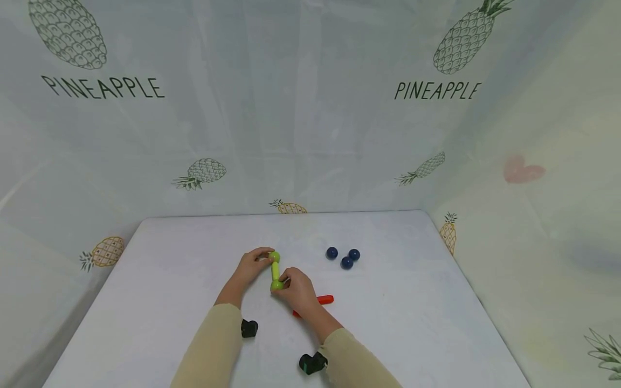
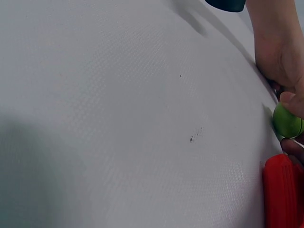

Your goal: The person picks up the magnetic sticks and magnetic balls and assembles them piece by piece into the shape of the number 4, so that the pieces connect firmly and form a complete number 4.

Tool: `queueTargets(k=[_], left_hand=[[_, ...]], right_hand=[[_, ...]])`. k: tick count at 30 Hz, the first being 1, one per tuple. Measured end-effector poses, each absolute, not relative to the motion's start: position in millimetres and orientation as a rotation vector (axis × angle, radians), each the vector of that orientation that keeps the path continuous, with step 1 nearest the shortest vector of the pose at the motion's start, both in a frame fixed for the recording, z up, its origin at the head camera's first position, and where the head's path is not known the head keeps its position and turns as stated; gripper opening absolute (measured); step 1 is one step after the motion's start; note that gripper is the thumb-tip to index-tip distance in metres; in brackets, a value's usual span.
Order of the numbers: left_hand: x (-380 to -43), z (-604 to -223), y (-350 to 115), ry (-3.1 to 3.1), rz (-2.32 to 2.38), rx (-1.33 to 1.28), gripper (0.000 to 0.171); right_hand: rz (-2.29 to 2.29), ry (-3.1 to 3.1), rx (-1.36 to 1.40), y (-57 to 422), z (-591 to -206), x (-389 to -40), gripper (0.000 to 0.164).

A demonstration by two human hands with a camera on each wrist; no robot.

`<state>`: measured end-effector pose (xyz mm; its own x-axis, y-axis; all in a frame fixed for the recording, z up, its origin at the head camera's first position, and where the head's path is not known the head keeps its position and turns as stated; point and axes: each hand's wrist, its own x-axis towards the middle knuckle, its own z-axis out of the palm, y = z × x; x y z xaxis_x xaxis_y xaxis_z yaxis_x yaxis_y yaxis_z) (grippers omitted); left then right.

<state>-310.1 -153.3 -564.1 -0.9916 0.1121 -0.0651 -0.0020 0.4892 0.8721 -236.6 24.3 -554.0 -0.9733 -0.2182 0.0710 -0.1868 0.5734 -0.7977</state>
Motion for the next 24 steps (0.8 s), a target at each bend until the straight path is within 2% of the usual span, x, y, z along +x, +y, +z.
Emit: queueTargets(k=[16,24], left_hand=[[-306.8,-561.6,-153.1,2.646,1.529,0.111,0.032],[-305.9,-563.7,-153.8,2.633,1.505,0.120,0.043]], right_hand=[[-1.362,2.786,-0.383,21.8,-551.3,-235.5,0.030],[-1.311,2.797,-0.357,20.3,-552.3,-236.7,0.031]])
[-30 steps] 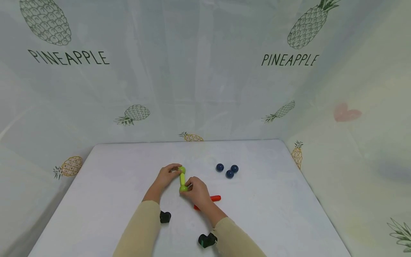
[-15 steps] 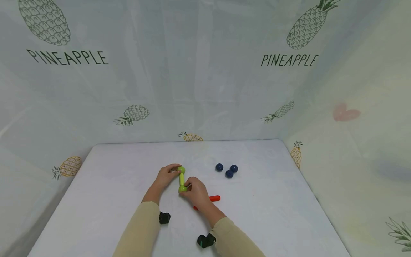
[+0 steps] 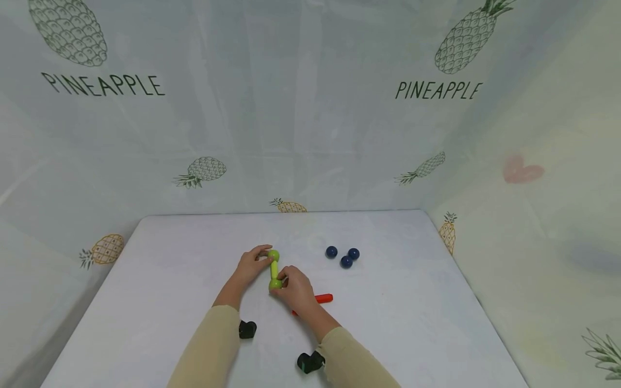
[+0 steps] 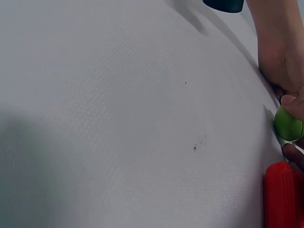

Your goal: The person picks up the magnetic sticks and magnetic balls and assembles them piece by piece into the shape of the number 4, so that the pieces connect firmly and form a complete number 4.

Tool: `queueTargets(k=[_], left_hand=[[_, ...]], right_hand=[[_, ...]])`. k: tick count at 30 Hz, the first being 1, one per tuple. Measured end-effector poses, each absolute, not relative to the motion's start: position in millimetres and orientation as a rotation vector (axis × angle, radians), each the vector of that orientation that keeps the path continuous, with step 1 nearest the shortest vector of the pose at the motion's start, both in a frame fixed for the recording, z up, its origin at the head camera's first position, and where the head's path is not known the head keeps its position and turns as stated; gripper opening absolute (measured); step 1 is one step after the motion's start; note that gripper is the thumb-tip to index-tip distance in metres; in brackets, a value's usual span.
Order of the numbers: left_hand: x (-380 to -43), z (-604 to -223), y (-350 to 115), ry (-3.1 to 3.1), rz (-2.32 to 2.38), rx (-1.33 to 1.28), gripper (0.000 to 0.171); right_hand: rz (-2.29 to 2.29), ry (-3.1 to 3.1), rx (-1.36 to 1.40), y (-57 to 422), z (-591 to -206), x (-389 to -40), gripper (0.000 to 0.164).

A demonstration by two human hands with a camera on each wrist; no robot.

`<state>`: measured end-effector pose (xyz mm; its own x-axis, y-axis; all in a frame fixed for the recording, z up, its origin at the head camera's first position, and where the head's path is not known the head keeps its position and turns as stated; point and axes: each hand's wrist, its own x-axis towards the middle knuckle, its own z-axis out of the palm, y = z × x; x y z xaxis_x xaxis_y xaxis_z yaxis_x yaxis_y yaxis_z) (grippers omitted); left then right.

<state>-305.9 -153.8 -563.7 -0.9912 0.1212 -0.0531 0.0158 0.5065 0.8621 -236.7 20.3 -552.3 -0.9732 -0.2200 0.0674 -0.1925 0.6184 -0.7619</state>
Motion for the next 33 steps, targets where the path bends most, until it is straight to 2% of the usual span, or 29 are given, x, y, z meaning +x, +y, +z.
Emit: queueTargets(k=[16,33], left_hand=[[-291,-553,-157,2.625,1.558,0.023,0.049],[-264,-541,-155,2.576,1.529,-0.072,0.053]], right_hand=[[-1.284,2.833,-0.345,26,-543,-232,0.032],[-1.331,2.745,-0.263,53,-537,-225,0.033]])
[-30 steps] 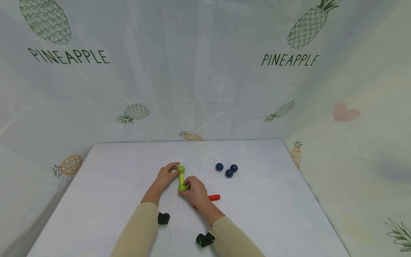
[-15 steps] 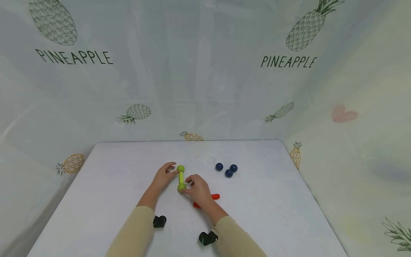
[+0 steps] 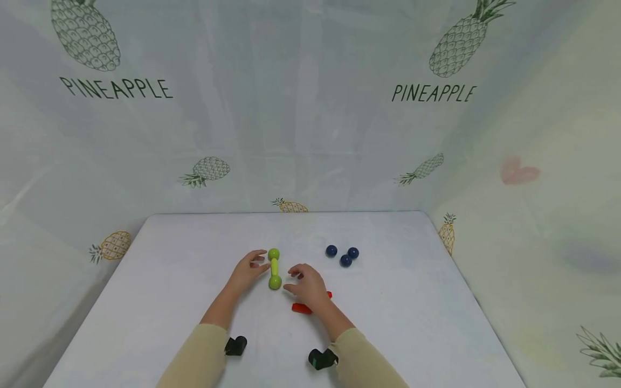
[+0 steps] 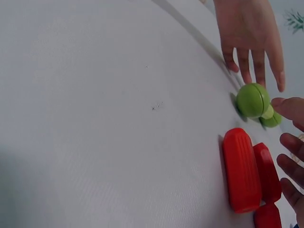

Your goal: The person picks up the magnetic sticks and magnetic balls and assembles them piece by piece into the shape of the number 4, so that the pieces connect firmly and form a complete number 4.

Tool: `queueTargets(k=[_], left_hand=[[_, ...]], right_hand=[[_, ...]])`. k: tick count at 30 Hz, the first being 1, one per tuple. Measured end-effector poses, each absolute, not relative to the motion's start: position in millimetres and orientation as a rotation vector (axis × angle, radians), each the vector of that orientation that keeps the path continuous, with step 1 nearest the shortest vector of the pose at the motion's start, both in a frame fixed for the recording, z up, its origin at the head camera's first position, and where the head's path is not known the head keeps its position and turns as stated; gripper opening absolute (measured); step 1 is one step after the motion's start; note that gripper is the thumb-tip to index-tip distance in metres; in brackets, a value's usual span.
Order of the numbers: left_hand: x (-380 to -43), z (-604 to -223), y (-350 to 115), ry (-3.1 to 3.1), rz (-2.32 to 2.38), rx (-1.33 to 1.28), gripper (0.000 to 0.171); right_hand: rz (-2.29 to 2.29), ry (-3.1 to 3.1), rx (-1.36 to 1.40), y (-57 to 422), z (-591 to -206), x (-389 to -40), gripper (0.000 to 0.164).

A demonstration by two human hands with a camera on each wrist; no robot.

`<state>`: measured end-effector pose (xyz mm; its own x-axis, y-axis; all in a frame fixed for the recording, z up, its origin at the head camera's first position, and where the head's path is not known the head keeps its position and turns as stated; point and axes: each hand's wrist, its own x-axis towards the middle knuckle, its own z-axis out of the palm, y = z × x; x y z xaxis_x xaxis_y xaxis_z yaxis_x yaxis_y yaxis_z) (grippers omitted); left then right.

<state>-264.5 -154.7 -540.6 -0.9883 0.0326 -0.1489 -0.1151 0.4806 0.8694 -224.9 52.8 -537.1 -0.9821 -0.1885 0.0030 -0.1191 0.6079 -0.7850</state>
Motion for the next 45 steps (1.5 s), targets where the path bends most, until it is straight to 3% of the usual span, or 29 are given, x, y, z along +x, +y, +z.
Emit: queueTargets(k=[19,45], left_hand=[[-236,-551,-138,2.554,1.652,-0.119,0.052],[-227,-565,-128,2.652,1.573,-0.082,0.037]], right_hand=[[-1.311,2.671,-0.275,75,-548,-231,0.030],[-1.168,2.596,-0.321,80,-551,-237,0.018]])
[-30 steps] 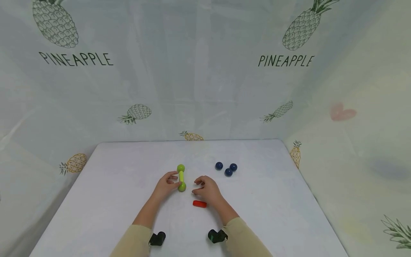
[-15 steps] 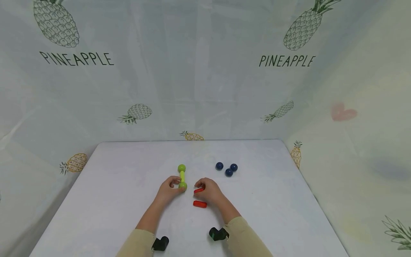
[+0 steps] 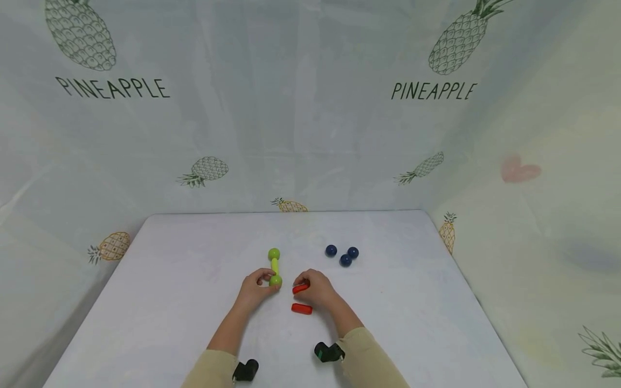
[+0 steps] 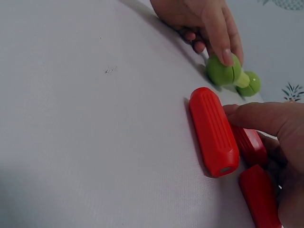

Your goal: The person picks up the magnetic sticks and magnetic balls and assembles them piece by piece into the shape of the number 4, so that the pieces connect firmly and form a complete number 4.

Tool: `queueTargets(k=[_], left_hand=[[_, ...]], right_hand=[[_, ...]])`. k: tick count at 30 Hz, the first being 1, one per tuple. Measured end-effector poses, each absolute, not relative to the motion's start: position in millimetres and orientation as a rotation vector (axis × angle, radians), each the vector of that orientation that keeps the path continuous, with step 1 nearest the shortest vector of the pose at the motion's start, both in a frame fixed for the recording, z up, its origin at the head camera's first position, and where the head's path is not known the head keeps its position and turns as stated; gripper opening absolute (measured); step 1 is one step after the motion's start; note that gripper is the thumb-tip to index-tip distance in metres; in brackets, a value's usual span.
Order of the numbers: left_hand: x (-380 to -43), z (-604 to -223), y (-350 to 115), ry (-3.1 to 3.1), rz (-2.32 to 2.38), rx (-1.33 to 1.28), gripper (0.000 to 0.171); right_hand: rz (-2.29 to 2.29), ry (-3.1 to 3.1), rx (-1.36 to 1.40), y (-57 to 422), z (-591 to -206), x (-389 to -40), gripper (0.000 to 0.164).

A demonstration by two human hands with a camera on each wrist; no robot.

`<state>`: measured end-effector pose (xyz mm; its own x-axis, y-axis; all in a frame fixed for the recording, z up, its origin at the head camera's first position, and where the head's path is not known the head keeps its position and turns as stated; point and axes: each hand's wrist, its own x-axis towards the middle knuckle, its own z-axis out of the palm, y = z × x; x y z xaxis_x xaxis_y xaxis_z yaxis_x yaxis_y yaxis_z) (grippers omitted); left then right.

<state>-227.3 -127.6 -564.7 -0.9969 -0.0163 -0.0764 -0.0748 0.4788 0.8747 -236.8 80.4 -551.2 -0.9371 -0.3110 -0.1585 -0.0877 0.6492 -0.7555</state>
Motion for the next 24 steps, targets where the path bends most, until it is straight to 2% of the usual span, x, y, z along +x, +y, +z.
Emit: queueTargets(k=[24], left_hand=[[-225.6,-565.7,-127.8,2.692,1.549,-0.037,0.034]], right_hand=[[-1.146,2.630,-0.324,79.4,-556.3,-239.6,0.016]])
